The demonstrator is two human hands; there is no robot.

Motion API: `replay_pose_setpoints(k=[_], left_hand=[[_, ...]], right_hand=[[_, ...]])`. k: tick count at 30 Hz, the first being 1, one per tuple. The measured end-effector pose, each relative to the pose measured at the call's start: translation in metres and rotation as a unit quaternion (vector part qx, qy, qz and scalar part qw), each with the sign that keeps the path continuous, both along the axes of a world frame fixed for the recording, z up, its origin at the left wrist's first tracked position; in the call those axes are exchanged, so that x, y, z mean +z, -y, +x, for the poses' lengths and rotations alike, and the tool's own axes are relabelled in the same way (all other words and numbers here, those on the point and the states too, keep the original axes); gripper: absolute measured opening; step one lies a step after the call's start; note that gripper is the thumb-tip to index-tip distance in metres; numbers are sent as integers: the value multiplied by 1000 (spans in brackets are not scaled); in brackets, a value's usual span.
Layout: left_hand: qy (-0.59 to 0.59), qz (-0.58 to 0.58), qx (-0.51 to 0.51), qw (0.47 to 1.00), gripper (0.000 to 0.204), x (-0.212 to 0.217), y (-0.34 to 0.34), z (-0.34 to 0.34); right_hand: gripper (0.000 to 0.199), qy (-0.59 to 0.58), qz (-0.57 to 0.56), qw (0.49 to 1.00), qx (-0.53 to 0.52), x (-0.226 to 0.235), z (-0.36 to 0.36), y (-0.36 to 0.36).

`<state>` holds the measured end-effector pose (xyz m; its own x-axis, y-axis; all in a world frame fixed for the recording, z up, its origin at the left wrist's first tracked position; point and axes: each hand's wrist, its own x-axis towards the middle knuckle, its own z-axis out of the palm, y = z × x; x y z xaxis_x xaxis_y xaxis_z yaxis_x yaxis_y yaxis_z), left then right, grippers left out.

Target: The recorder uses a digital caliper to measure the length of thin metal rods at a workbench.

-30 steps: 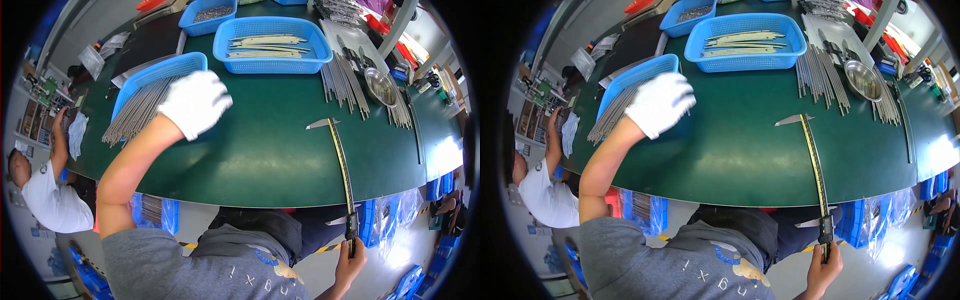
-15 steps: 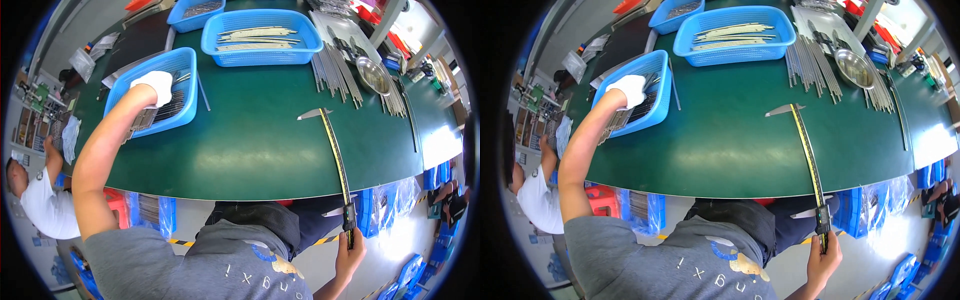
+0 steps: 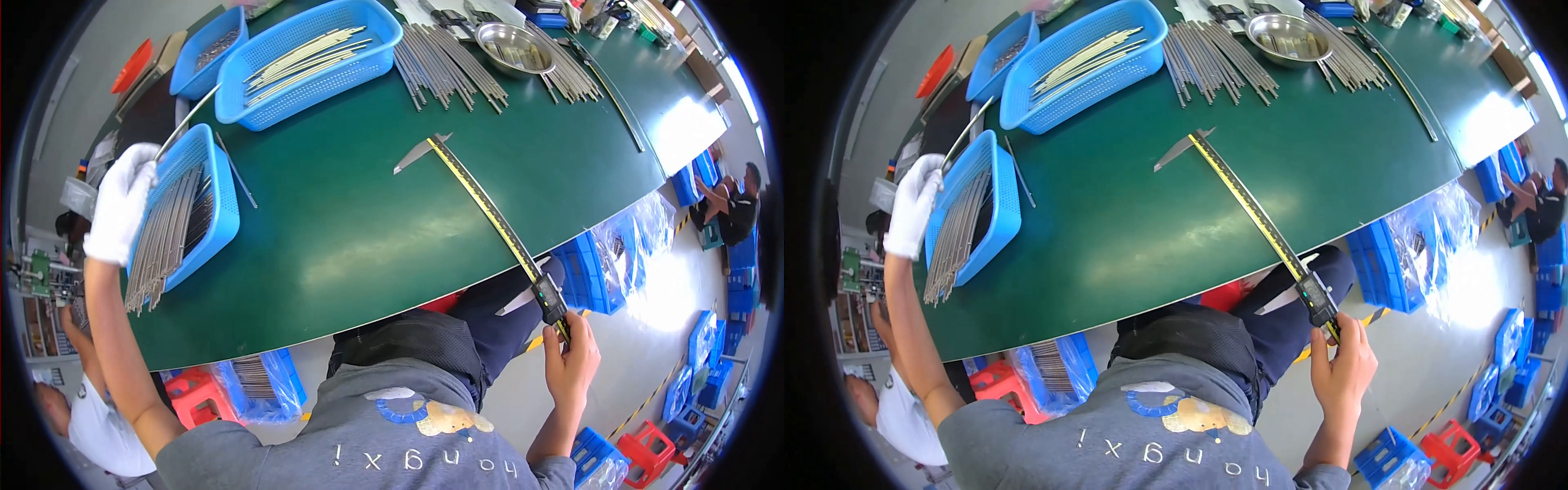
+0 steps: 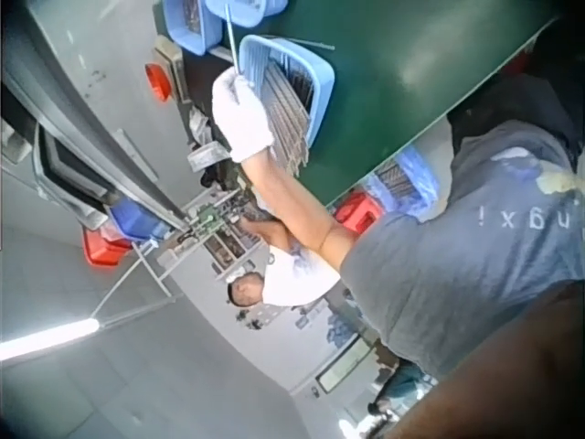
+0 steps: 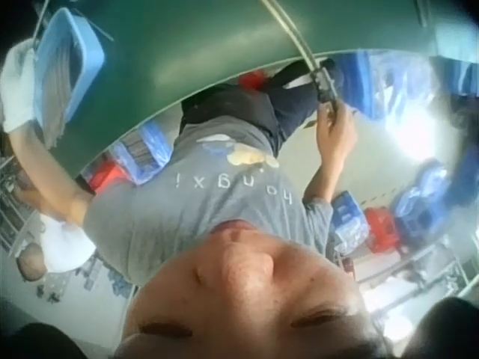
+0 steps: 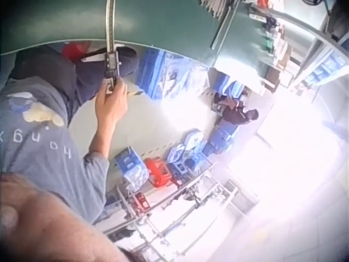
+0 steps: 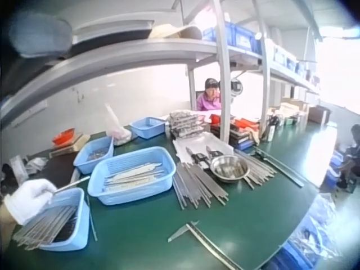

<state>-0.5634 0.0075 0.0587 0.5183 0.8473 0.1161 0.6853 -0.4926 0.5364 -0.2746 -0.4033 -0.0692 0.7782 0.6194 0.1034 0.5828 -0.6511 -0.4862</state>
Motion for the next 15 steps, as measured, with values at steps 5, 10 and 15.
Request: replay_pose_setpoints(k=[5,10,15], left_hand=[[39,231,-463,855,19,-63,96,125],[163,218,-562,781,10,-130,146,181],[177,250,-533,789,15,-153,140,196]], right_hand=[[25,-5,25,999,-19,-6,1,7],[26,-29,18,999,-17,-5,1,6],[27,-23,16,1000,-14,-4,-3,6]])
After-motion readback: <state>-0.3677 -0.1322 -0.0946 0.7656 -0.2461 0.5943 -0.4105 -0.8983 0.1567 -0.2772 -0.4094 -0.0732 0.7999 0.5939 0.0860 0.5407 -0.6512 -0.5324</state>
